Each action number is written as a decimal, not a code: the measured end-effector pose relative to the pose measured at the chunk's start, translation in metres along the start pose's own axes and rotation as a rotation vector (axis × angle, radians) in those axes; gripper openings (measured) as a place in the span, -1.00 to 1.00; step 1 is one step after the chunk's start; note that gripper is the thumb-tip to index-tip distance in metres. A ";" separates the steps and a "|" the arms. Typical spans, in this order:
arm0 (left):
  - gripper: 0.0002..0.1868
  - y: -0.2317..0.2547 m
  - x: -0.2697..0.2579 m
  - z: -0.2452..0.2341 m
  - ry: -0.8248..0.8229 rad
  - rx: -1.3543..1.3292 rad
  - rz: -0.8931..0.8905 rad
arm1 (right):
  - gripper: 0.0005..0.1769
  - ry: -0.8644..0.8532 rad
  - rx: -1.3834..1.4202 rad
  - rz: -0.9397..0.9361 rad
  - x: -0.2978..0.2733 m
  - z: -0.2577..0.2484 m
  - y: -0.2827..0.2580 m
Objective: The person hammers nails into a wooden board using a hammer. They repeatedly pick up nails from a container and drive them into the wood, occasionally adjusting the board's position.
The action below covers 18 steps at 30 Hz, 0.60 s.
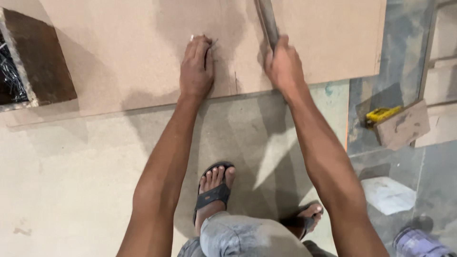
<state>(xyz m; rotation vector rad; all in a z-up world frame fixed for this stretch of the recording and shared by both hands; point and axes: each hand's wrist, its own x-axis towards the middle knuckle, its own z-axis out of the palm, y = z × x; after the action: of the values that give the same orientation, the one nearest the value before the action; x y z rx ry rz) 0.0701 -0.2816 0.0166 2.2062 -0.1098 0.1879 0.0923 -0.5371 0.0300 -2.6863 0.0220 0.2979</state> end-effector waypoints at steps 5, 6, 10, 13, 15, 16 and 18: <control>-0.81 -0.010 -0.003 0.008 0.041 0.057 0.079 | -0.53 -0.091 0.036 0.179 -0.130 -0.003 -0.006; -0.83 -0.011 0.000 0.008 0.055 0.063 0.099 | -0.58 -0.084 0.053 0.165 -0.148 -0.012 -0.008; -0.82 -0.008 -0.005 0.011 0.028 0.046 0.060 | -0.67 0.048 0.258 0.094 -0.198 -0.040 -0.020; -0.84 -0.012 -0.005 0.009 0.029 0.077 0.067 | -0.70 0.202 0.270 0.033 -0.226 -0.057 -0.022; -0.83 -0.014 -0.004 0.012 0.037 0.084 0.071 | -0.73 0.194 0.283 -0.025 -0.229 -0.048 -0.014; -0.82 -0.016 -0.002 0.011 0.042 0.090 0.085 | -0.74 0.192 0.289 -0.054 -0.231 -0.039 -0.009; -0.80 -0.018 -0.004 0.012 0.044 0.091 0.115 | -0.69 -0.040 0.080 0.027 -0.214 -0.005 0.000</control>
<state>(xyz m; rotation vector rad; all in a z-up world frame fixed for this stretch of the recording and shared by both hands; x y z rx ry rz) 0.0697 -0.2799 -0.0053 2.2865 -0.2080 0.3112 -0.1154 -0.5465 0.0798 -2.6016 0.0570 0.3521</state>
